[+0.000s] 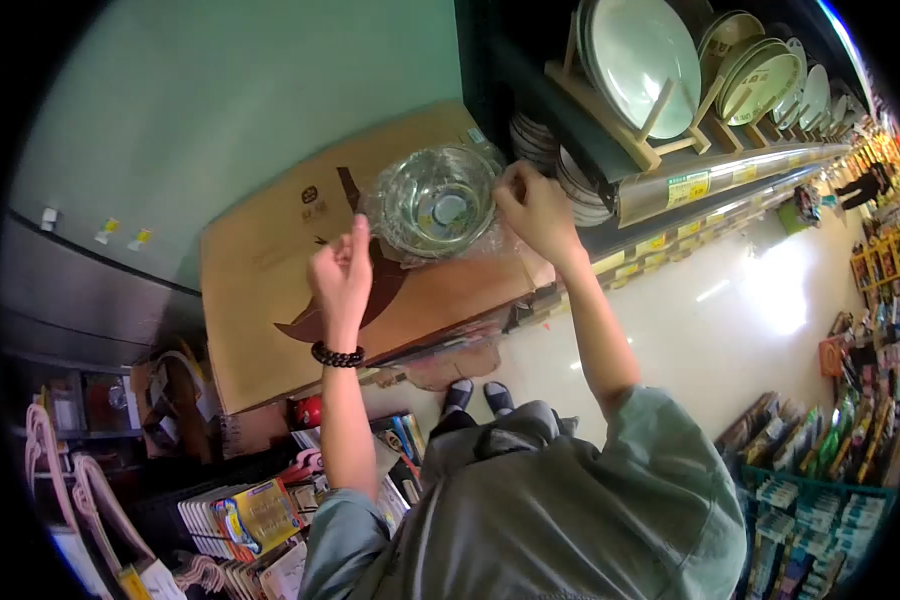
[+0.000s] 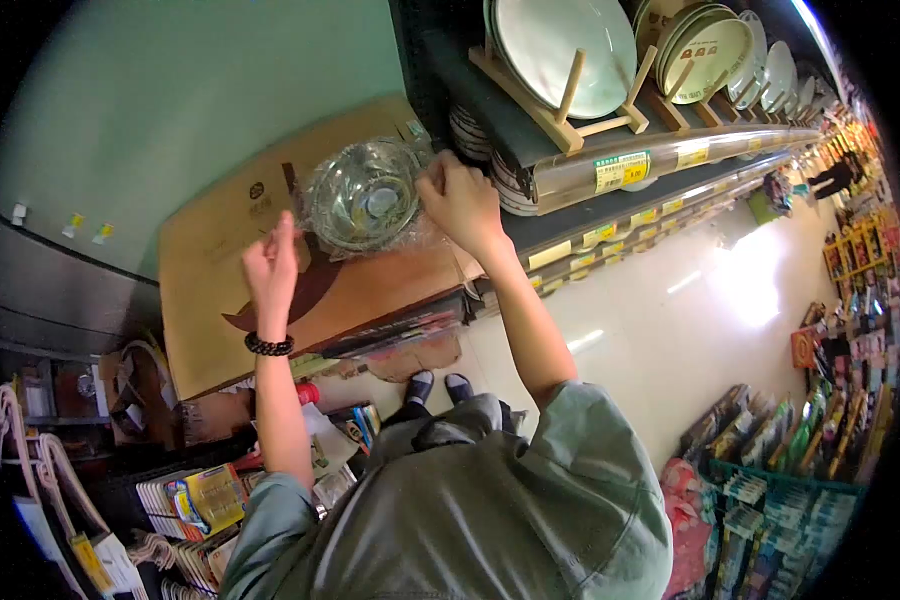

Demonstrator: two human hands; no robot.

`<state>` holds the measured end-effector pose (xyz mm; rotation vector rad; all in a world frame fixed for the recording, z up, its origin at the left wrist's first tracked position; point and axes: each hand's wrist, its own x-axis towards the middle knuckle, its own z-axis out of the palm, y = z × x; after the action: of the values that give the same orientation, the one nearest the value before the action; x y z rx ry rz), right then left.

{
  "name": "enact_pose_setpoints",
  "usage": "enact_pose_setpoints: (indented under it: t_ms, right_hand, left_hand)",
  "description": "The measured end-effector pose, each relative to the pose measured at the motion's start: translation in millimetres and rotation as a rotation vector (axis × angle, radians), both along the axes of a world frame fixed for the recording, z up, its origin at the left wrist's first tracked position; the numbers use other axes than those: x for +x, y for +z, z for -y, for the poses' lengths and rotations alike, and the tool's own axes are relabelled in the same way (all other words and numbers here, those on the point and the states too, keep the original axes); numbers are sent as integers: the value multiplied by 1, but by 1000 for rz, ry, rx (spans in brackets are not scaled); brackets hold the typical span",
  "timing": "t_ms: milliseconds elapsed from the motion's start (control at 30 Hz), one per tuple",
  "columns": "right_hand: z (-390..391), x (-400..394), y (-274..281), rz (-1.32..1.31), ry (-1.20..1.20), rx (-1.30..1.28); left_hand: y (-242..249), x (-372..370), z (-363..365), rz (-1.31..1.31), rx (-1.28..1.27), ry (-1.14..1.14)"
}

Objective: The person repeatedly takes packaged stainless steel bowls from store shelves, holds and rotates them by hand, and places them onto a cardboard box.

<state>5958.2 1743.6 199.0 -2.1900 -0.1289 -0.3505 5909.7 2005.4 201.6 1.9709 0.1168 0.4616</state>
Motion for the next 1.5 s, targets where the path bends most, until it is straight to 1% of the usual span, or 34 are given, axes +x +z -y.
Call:
enact_pose_setpoints:
  t_ms: [33, 67, 167, 267, 367, 400, 500, 533, 567, 633, 767, 800, 833, 867, 900, 933, 967, 1000, 1033, 1067, 1100, 1133, 1167, 1200, 1267, 1300, 1333, 1367, 1400, 1500]
  right_hand:
    - [-1, -4, 4, 8, -17, 19]
    - [-5, -7, 7, 22, -34, 39]
    - [-19, 6, -3, 340, 34, 16]
    - [-37, 25, -6, 348, 157, -164]
    - [-45, 33, -26, 356, 168, -363]
    - [-47, 32, -28, 237, 167, -322]
    - [-51, 24, -34, 244, 100, -361]
    - [-54, 21, -32, 251, 80, -352]
    - [-54, 22, -35, 263, 94, -360]
    - [-51, 25, -40, 297, 106, -372]
    - [-45, 30, -43, 281, 120, -368]
    - [-45, 21, -36, 270, 101, -329]
    - [-45, 10, -29, 270, 79, -294]
    - [-44, -5, -28, 350, 30, -216]
    - [-42, -36, -16, 305, 8, -81]
    - [-39, -76, -1, 250, -38, -52]
    - [-34, -104, -10, 274, -43, -11]
    - [-25, -145, -13, 378, -38, 39]
    - [-23, -189, -19, 325, -37, 288]
    - [-15, -226, -44, 273, -97, 280]
    - [-6, -267, -64, 87, -136, 454]
    - [2, -308, -84, -6, -216, 514]
    - [14, -345, -118, -120, -245, 505]
    - [24, -377, -151, -233, -274, 500]
    - [40, -439, -172, -354, -340, 501]
    - [50, -463, -177, -297, -384, 569]
    - [57, -489, -180, -243, -430, 639]
    - [63, -515, -183, -186, -477, 704]
    - [74, -538, -193, -116, -515, 554]
    - [98, -609, -196, 241, -673, 718]
  left_hand:
    - [-3, -1, -5, 138, 60, 44]
    - [-5, 5, -17, 86, 19, -22]
    - [25, 31, -4, 391, 287, -257]
    - [32, 69, 8, 411, 589, -478]
    - [6, 93, 10, 203, 796, -648]
    - [0, 97, 11, 158, 924, -677]
    - [-15, 90, 10, 193, 998, -676]
    - [-25, 96, 8, 242, 940, -696]
    - [-29, 97, 6, 224, 945, -697]
    - [-22, 94, 9, 203, 968, -705]
    - [-22, 96, 10, 145, 908, -718]
    - [-14, 99, 9, 131, 786, -816]
    - [-10, 100, 9, 161, 809, -798]
    - [-5, 96, 10, 190, 831, -782]
    - [1, 88, 12, 317, 928, -734]
    - [11, 75, 16, 446, 1016, -683]
    - [22, 55, 25, 504, 969, -722]
    - [32, 32, 35, 560, 922, -766]
    - [34, 10, 42, 585, 888, -838]
    - [28, -14, 53, 639, 817, -928]
    - [38, -48, 75, 646, 793, -1066]
    - [35, -76, 92, 656, 774, -1212]
    - [29, -110, 112, 642, 733, -1337]
    - [20, -143, 134, 554, 633, -1479]
    - [-19, -203, 180, 436, 436, -1633]
    - [-39, -238, 202, 346, 401, -1708]
    - [-61, -272, 223, 275, 419, -1811]
    - [-75, -305, 244, 358, 429, -1931]
    - [-95, -336, 264, 420, 393, -2000]
    - [-97, -425, 316, 483, 337, -2056]
